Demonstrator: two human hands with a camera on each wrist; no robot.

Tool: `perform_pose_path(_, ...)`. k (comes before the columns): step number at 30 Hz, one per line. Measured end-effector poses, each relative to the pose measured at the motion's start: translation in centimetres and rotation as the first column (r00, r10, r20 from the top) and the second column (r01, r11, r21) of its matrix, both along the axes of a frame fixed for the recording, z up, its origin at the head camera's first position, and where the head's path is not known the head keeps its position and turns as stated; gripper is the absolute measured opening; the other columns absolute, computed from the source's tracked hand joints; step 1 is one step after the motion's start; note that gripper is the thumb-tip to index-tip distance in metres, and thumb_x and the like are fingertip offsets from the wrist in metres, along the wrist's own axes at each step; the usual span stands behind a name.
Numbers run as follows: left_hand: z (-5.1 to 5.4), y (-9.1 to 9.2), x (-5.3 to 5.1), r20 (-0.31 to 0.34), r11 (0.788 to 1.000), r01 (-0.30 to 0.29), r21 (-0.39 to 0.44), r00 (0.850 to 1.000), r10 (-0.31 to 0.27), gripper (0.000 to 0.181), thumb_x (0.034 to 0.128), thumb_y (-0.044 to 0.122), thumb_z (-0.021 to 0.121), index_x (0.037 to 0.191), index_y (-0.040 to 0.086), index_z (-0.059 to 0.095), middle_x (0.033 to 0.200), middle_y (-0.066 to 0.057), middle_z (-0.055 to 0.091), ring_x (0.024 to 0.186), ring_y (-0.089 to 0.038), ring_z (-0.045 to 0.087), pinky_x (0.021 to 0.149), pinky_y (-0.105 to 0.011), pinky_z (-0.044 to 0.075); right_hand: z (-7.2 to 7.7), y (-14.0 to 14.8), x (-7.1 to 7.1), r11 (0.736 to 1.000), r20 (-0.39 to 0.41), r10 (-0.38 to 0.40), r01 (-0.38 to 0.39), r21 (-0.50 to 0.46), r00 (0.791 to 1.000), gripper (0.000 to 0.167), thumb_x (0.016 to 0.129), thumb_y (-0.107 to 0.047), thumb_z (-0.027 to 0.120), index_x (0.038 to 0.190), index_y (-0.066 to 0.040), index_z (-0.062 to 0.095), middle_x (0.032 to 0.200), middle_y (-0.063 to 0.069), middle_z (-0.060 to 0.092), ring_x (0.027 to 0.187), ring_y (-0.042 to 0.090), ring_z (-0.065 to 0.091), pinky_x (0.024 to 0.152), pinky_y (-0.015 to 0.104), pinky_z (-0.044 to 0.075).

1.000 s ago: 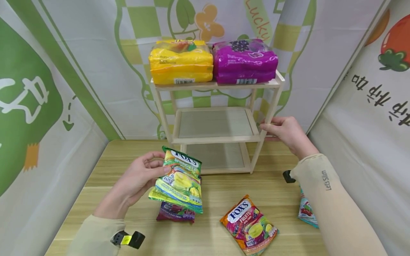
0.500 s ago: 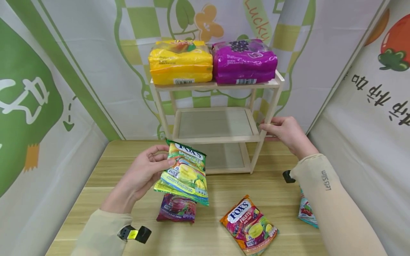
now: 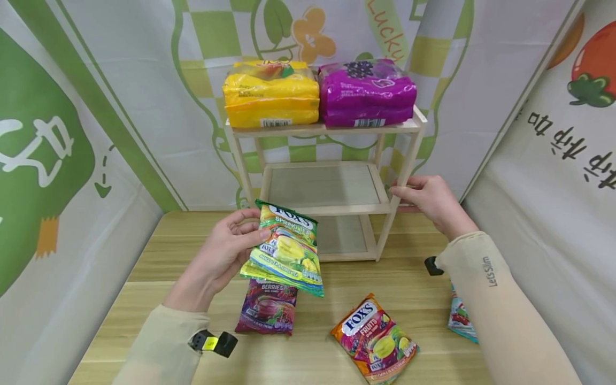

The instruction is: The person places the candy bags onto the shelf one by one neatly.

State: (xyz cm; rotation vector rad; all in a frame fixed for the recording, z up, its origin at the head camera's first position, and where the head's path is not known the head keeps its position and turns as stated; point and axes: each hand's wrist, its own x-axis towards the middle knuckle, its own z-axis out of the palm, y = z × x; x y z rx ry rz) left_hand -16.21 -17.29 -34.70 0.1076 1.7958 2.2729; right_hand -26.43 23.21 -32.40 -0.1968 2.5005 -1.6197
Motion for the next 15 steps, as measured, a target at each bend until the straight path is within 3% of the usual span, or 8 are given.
perform_pose_path(4, -0.09, 0.14, -0.24, -0.011, 1.000, -0.007, 0.019, 1.000, 0.008, 0.045, 0.0958, 0.000, 0.068, 0.134, 0.005, 0.045, 0.110, -0.008, 0.069, 0.093, -0.018, 0.072, 0.083, -0.030, 0.063, -0.01, -0.02, -0.04, 1.000, 0.000, -0.002, 0.002, -0.006, 1.000, 0.048, 0.102, -0.028, 0.066, 0.135, 0.007, 0.061, 0.133, 0.028, 0.062, 0.103, 0.023, 0.074, 0.086, 0.031, 0.062)
perform_pose_path(15, -0.13, 0.72, -0.87, -0.033, 0.999, -0.043, 0.025, 0.999, 0.044, 0.043, 0.0960, 0.001, 0.068, 0.131, 0.006, 0.045, 0.109, -0.006, 0.066, 0.092, -0.015, 0.068, 0.082, -0.023, 0.060, -0.01, -0.02, -0.09, 1.000, 0.002, -0.001, 0.001, -0.011, 1.000, 0.048, 0.101, -0.027, 0.066, 0.134, 0.008, 0.060, 0.134, 0.028, 0.061, 0.103, 0.021, 0.074, 0.086, 0.031, 0.062)
